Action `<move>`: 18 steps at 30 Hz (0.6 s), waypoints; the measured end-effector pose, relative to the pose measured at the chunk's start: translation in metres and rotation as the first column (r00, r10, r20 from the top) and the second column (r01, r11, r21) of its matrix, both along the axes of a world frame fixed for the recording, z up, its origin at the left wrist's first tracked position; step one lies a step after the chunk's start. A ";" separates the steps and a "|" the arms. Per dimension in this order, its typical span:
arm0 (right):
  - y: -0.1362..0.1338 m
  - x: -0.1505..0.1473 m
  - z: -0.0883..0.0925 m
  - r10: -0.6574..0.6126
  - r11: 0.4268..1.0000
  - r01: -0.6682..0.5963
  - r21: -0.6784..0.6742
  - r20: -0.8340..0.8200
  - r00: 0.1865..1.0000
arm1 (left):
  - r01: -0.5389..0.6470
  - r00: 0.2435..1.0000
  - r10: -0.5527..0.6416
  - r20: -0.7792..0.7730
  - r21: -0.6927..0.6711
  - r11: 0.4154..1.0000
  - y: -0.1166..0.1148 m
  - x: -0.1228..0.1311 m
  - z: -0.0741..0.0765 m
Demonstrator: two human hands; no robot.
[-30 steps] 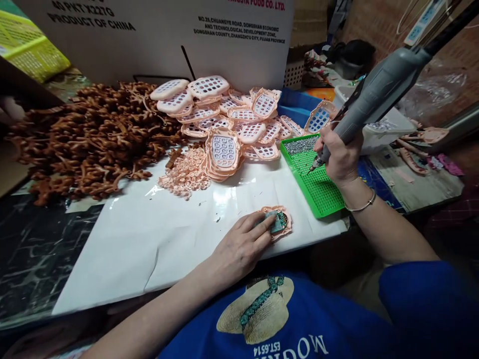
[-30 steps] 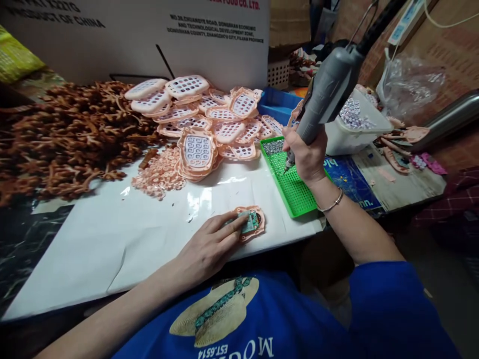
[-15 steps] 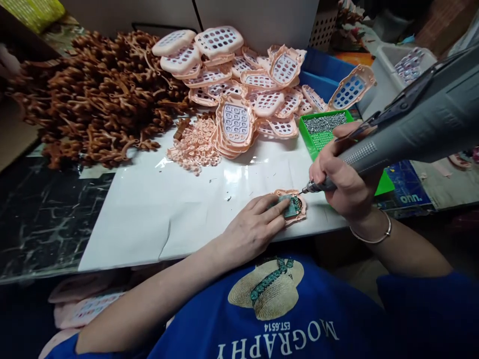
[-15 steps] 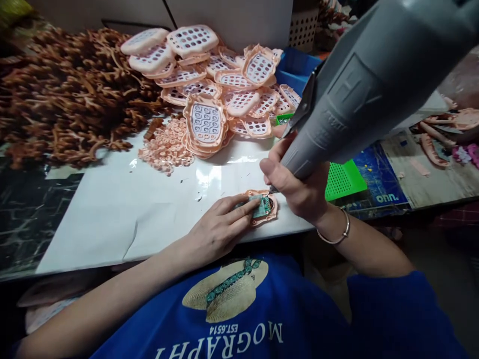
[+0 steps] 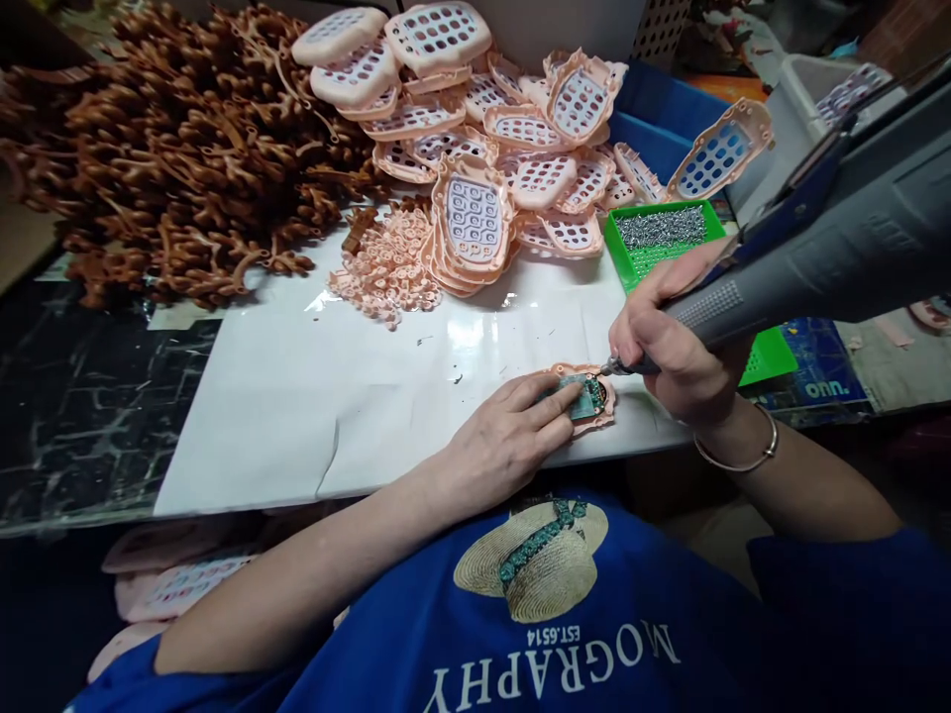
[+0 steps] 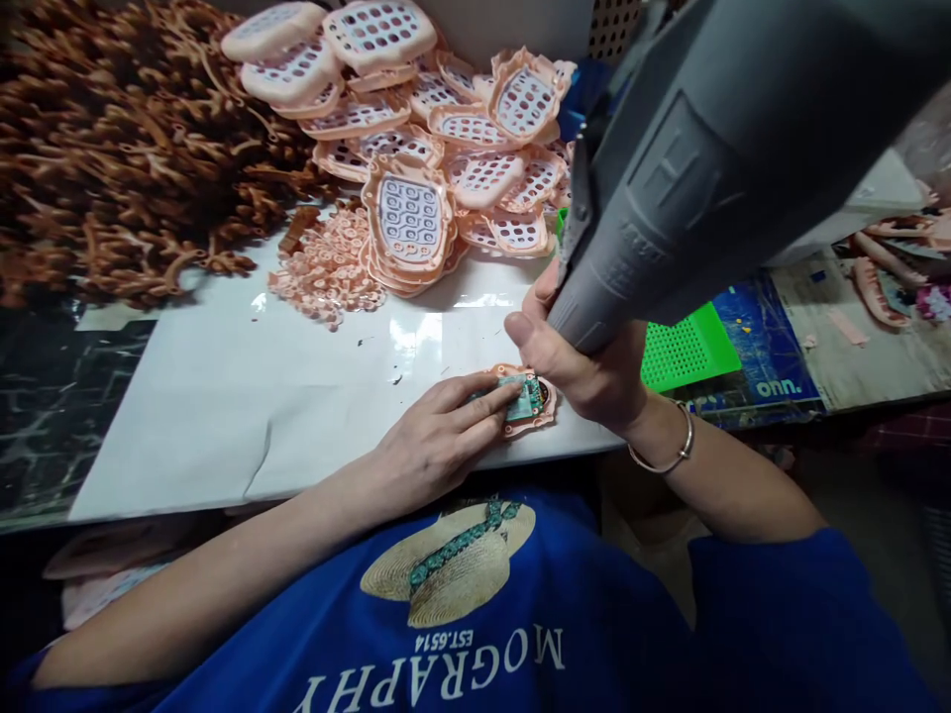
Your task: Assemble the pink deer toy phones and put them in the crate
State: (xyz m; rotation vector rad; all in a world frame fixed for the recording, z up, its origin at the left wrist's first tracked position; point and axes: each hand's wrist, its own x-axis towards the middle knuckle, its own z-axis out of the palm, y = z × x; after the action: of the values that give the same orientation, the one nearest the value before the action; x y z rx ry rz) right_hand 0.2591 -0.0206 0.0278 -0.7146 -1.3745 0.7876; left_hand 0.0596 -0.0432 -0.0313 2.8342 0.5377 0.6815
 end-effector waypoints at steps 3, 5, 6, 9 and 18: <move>0.002 0.000 -0.004 -0.025 0.999 0.025 -0.025 0.026 0.999 | 0.004 1.000 -0.004 -0.011 -0.016 1.000 0.001 0.000 0.000; 0.003 0.000 -0.006 -0.041 0.995 0.041 -0.087 0.003 0.999 | 0.010 1.000 -0.011 -0.008 -0.027 1.000 0.002 0.000 -0.002; 0.004 0.000 -0.005 -0.048 0.993 0.046 -0.106 -0.009 0.999 | 0.015 1.000 -0.015 -0.007 -0.029 0.999 0.002 0.000 -0.002; 0.009 0.006 0.004 -0.045 0.998 0.042 -0.053 -0.047 0.998 | 0.020 1.000 -0.021 -0.017 -0.039 0.999 0.002 -0.001 -0.002; 0.062 0.061 0.025 -0.459 0.880 0.464 0.105 -0.068 0.886 | -0.146 0.988 0.148 0.036 -0.057 0.988 -0.004 -0.013 0.002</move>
State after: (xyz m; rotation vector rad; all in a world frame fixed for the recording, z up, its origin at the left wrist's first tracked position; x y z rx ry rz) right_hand 0.3202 0.0416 0.0533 -0.8839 -1.1359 0.3348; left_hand 0.0467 -0.0476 -0.0297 2.7446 0.7524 0.7361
